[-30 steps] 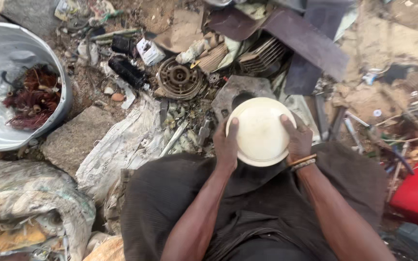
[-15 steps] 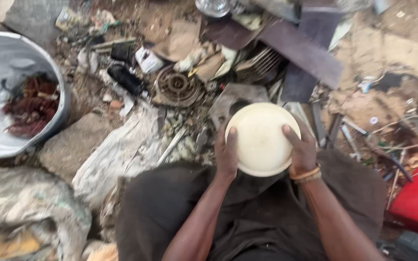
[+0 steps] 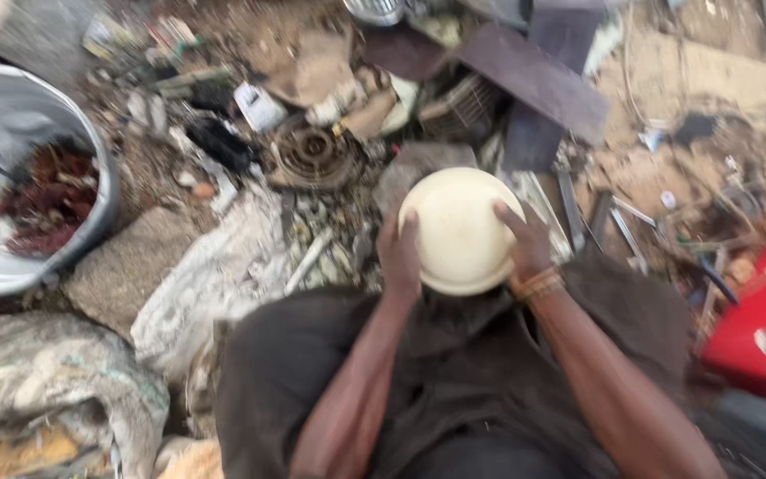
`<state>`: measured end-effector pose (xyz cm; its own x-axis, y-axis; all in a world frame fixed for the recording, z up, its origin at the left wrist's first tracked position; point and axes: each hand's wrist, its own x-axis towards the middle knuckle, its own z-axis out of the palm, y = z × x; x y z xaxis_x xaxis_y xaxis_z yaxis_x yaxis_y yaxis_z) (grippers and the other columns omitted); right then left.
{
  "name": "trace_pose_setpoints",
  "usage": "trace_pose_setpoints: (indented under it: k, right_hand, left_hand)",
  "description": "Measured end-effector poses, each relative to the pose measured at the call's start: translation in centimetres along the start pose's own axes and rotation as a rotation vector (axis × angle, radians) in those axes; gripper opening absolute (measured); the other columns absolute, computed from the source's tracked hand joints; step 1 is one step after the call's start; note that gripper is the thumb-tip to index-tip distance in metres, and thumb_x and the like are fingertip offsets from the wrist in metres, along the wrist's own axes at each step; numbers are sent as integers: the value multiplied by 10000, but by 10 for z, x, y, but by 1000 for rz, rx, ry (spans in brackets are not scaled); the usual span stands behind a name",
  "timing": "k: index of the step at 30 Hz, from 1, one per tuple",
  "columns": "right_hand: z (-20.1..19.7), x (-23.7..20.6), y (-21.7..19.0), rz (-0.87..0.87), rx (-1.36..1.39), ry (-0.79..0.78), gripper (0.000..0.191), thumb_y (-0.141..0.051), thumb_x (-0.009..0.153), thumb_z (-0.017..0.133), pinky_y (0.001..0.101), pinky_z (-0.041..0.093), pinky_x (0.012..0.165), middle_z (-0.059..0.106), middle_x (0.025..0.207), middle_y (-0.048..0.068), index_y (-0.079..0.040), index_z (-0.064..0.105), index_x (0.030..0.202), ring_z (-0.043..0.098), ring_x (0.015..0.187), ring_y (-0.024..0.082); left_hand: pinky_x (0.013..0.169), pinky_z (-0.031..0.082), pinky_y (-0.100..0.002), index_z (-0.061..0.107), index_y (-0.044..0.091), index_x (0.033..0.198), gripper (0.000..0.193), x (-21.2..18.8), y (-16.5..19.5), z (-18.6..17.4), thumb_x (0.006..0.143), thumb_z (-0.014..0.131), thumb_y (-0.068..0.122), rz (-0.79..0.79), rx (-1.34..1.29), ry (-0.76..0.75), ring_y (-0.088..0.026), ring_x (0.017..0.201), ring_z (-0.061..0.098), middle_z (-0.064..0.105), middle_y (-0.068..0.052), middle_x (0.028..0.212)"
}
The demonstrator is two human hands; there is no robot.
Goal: The person uses a screwdriver to pry open the casing of a ceiling fan motor. They separate the two halves of the housing and remove the copper rotor, placing the components on the ground.
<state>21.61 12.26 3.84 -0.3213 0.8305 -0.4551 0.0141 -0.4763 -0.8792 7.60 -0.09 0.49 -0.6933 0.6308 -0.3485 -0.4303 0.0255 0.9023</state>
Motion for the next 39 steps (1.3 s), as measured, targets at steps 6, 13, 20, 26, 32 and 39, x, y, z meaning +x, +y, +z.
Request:
trace_pose_setpoints:
  k: [6,13,20,26,32,39]
  right_hand:
    - [20,-18,-30,-113,-41,-40,519,-248,976,702,426,492,922,648,1278,215,75,603,1370,608,1097,292]
    - [34,-45,-112,-218,5,-154,498,-195,961,695,363,536,1002,699,1262,147,26,585,1394,652,1163,246]
    - [5,-125,-187,-751,-1050,119,328,-144,923,765,374,505,734,704,888,170,39,750,1195,649,770,249]
    - [-9,-164,-76,71,-279,-304,332,-97,814,789,403,529,959,788,1111,42,-69,772,1145,667,1144,212]
    - [-35,-181,-14,-1277,-1257,-484,374,-172,856,726,515,223,1229,676,1323,-33,-180,717,1230,513,1370,265]
    - [-31,-186,-8,-1092,-1170,-365,412,-311,789,806,532,343,1165,641,1351,105,-158,710,1159,467,1384,322]
  left_hand:
    - [945,451,-343,453,63,1563,530,-16,53,3,1075,512,261,95,179,14,-182,1178,546,589,-125,1409]
    - [1082,479,-374,497,34,1486,495,0,65,17,1090,462,328,87,-262,-168,-212,1257,582,612,-124,1387]
    - [1243,358,-506,428,36,1557,746,17,110,1,1059,408,590,278,-44,-276,-317,1501,412,438,-171,1606]
    - [1129,301,-478,547,70,1507,762,-37,68,-39,1066,330,652,-409,54,-295,-294,1316,439,489,-186,1421]
    - [927,537,-318,624,8,1355,474,-61,34,-50,963,695,263,-325,-116,-466,-140,1031,681,737,-79,1169]
    - [796,617,-330,649,115,1388,435,-52,72,-60,958,610,169,-408,155,-183,-174,844,702,761,-84,1053]
